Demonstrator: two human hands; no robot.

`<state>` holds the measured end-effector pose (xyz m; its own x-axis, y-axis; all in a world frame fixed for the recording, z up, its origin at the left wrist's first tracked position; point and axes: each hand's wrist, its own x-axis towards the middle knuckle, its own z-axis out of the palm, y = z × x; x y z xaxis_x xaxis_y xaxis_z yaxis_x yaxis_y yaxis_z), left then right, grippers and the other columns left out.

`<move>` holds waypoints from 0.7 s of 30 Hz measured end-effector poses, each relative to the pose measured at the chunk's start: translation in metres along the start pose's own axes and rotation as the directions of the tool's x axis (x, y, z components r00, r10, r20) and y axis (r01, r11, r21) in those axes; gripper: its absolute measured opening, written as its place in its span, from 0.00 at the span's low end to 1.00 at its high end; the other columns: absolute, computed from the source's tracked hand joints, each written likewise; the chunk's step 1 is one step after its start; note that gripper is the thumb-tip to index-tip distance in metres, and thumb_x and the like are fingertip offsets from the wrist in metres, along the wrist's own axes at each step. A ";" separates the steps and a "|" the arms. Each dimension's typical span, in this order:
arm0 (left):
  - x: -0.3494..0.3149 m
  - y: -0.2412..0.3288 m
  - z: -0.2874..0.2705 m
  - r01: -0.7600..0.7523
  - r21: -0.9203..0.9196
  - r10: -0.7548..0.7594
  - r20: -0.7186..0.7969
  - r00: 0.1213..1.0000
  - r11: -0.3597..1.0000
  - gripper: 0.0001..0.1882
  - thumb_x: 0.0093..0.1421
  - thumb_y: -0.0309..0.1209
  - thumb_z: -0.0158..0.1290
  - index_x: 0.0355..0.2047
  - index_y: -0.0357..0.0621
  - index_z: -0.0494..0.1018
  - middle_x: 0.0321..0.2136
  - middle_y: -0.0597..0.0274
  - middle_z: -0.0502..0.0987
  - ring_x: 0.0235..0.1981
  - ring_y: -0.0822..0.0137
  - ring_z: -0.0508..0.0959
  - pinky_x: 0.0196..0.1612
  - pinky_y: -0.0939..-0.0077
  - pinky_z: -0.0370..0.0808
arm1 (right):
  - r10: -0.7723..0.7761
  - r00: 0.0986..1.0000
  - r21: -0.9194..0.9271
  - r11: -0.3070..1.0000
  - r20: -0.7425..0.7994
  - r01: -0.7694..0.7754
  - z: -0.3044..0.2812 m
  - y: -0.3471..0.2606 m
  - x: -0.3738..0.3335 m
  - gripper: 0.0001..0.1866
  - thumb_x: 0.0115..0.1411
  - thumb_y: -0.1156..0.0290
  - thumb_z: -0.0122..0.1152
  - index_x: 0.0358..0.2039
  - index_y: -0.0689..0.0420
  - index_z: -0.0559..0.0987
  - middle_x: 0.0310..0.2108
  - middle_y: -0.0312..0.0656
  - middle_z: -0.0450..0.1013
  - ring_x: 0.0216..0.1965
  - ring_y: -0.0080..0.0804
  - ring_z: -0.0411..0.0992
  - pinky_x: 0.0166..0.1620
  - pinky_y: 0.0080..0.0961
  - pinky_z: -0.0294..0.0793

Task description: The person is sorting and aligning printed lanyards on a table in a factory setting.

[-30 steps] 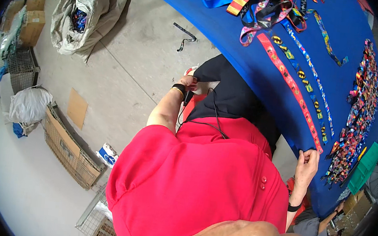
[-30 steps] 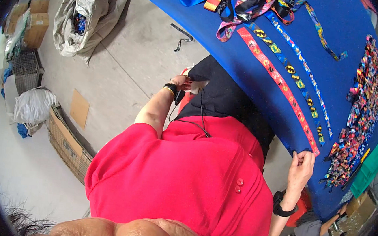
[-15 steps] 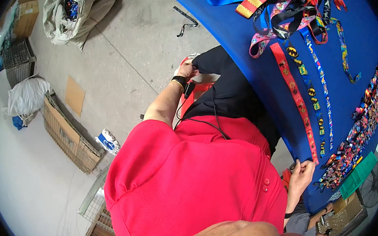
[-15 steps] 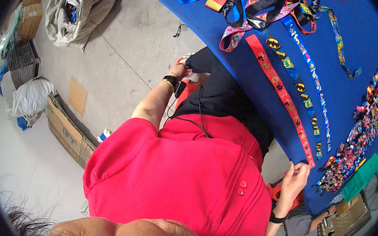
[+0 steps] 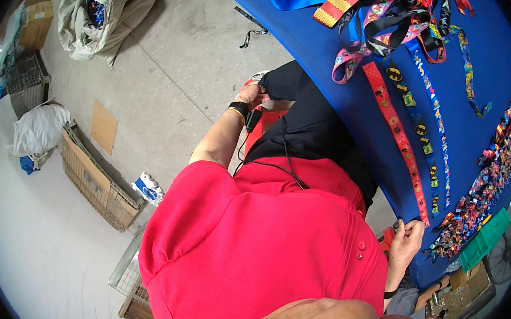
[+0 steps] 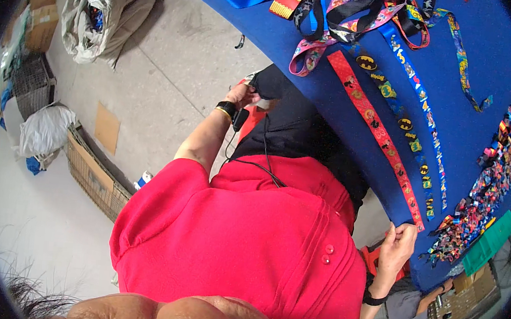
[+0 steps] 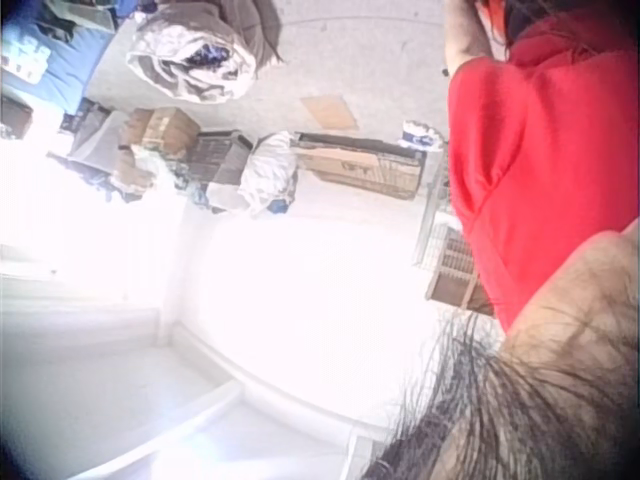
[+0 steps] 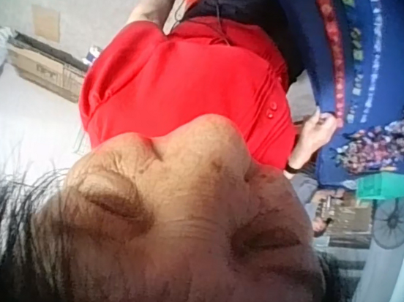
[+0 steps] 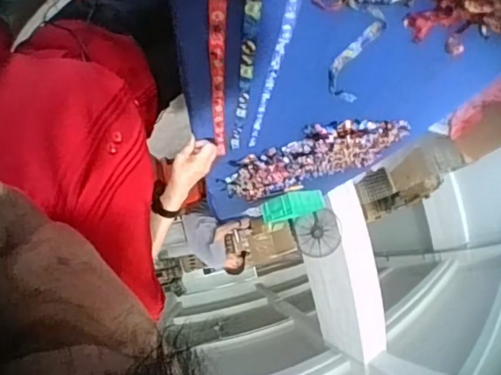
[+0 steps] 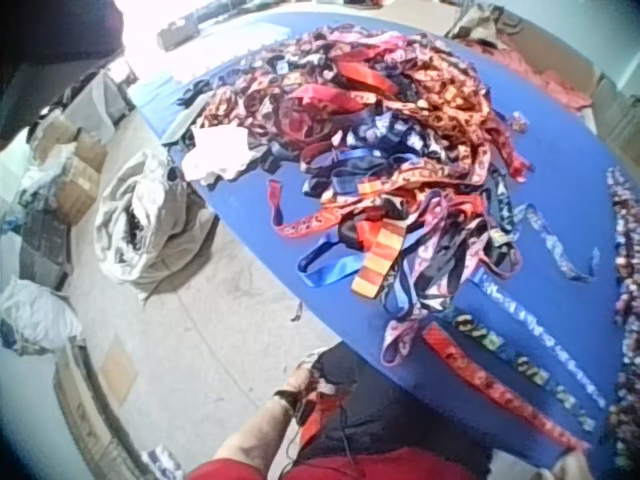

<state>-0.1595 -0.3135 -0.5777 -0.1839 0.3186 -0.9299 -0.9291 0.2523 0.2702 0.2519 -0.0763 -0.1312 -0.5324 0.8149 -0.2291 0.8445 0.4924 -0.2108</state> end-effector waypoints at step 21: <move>0.011 -0.009 -0.003 0.053 -0.067 -0.057 -0.051 0.997 0.996 0.13 0.59 0.21 0.47 0.44 0.39 0.73 0.40 0.55 0.77 0.38 0.54 0.80 0.44 0.60 0.83 | 0.035 0.998 0.000 0.999 -0.058 -0.035 0.005 -0.001 -0.001 0.16 0.53 0.84 0.66 0.28 0.61 0.64 0.26 0.45 0.62 0.24 0.42 0.64 0.29 0.34 0.68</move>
<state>-0.1544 -0.3152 -0.5911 -0.1468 0.2569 -0.9552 -0.9570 0.2074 0.2028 0.2519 -0.0792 -0.1353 -0.4978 0.8482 -0.1808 0.8628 0.4632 -0.2026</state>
